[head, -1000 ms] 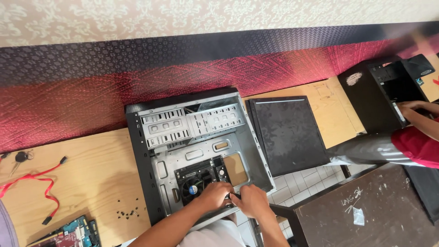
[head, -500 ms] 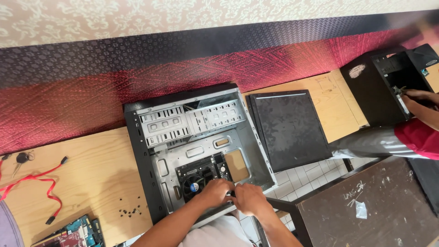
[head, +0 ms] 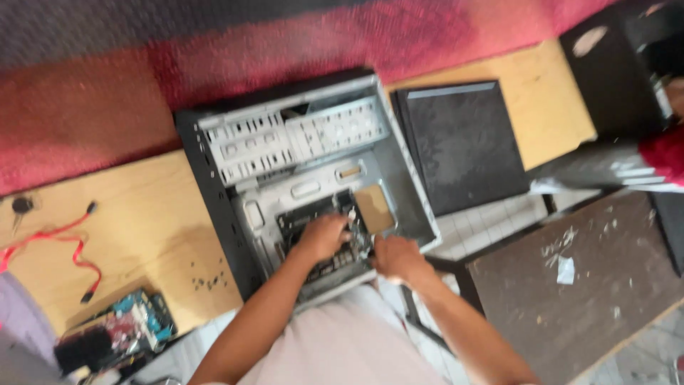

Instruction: Installing a motherboard into a computer case by fastening it with screws using a screwdriver.

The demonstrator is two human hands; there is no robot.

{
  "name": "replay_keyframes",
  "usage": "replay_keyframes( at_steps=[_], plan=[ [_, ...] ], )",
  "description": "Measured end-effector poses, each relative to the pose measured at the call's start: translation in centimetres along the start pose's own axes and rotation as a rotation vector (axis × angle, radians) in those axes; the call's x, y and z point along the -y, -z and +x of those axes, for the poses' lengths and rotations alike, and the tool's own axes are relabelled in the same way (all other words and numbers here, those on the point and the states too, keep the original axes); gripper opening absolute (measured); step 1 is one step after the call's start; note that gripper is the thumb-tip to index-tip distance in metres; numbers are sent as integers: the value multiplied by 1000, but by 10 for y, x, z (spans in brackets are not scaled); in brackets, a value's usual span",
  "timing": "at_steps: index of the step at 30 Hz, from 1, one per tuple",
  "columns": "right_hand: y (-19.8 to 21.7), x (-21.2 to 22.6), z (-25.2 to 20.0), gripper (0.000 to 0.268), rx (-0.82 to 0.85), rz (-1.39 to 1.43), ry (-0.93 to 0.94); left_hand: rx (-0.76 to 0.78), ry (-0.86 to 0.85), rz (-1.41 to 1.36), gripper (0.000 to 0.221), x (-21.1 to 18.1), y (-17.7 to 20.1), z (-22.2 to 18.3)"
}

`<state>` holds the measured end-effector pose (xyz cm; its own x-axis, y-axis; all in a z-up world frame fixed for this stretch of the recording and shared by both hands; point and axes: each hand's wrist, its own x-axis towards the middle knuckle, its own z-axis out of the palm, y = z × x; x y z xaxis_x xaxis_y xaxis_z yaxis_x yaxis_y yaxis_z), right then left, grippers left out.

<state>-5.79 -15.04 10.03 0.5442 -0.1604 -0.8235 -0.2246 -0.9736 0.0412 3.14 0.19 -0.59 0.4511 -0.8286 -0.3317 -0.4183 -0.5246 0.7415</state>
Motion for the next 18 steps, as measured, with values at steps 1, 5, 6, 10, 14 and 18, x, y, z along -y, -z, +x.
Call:
replay_keyframes(
  at_steps=[1, 5, 6, 10, 14, 18],
  plan=[
    [-4, -1, 4, 48, -31, -16, -12, -19, 65, -26, 43, -5, 10, -6],
    [-12, -4, 11, 44, -29, -19, -6, -22, 76, -52, 42, -5, 13, -13],
    [-10, -4, 11, 43, -37, -37, -17, -44, 57, -38, 40, -7, 12, -13],
    [-8, -2, 9, 43, -72, -43, -45, -57, 25, 17, 41, -10, 11, -14],
    [-2, -4, 3, 39, -32, -58, -67, -76, 12, 26, 42, 1, -4, -5],
    [-11, -11, 12, 38, -28, -92, -77, -68, 8, 40, 42, 4, -7, -3]
  ],
)
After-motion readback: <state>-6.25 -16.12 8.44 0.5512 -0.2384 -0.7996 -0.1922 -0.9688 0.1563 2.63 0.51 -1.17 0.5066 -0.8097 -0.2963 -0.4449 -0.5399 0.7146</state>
